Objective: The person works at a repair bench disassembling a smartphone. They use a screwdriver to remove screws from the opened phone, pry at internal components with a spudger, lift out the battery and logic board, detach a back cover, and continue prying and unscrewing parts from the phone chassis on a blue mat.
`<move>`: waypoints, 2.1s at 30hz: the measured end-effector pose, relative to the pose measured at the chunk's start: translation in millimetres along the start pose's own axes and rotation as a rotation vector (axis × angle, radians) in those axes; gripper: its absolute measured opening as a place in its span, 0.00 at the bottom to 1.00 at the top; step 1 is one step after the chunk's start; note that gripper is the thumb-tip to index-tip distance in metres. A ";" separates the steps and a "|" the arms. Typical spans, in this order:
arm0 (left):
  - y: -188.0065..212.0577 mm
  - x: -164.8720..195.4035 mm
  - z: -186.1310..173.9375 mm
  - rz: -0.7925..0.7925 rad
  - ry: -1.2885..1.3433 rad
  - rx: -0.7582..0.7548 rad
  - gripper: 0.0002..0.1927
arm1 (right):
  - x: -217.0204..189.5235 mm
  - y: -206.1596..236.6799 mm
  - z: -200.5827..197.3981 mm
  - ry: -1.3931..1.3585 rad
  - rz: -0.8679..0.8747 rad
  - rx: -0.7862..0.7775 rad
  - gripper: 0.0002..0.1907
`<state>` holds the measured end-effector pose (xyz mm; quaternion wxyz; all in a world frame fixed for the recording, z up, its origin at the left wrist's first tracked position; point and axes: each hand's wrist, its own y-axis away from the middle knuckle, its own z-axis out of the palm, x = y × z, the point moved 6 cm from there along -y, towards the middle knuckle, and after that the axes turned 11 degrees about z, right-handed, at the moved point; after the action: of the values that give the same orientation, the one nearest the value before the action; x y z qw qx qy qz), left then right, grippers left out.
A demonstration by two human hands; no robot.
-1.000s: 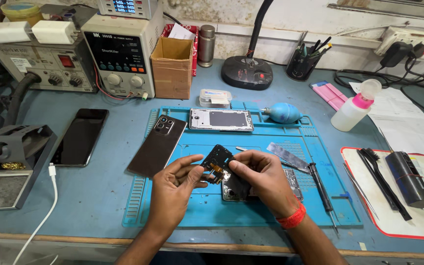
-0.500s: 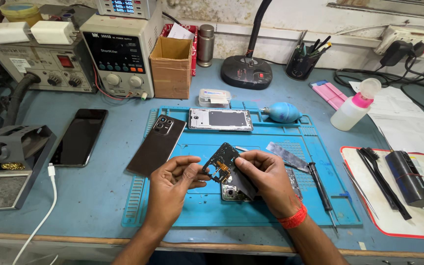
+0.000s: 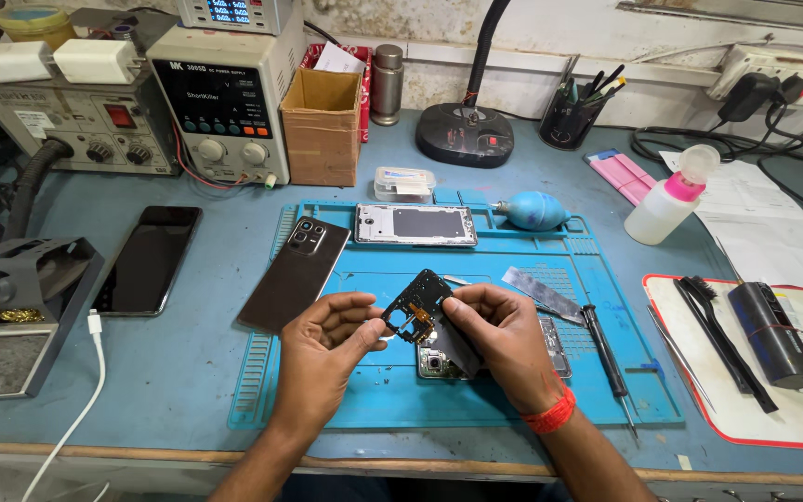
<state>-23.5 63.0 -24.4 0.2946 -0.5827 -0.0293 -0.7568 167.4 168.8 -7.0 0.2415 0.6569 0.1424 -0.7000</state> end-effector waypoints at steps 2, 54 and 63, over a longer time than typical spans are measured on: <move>-0.4 0.8 0.1 0.015 -0.002 0.005 0.16 | -1.0 1.7 -0.4 0.026 -0.025 0.020 0.11; -1.3 -3.2 -6.0 0.030 -0.136 -0.019 0.09 | -50.1 61.2 34.3 0.757 -0.965 0.155 0.15; -1.9 -7.2 -15.5 -0.064 0.111 0.031 0.11 | -53.9 66.2 44.0 0.839 -1.034 0.111 0.14</move>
<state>-36.7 61.5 -35.3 0.2804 -0.5339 -0.0434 -0.7965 165.9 98.4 58.4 -0.2350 0.7321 0.4846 -0.4171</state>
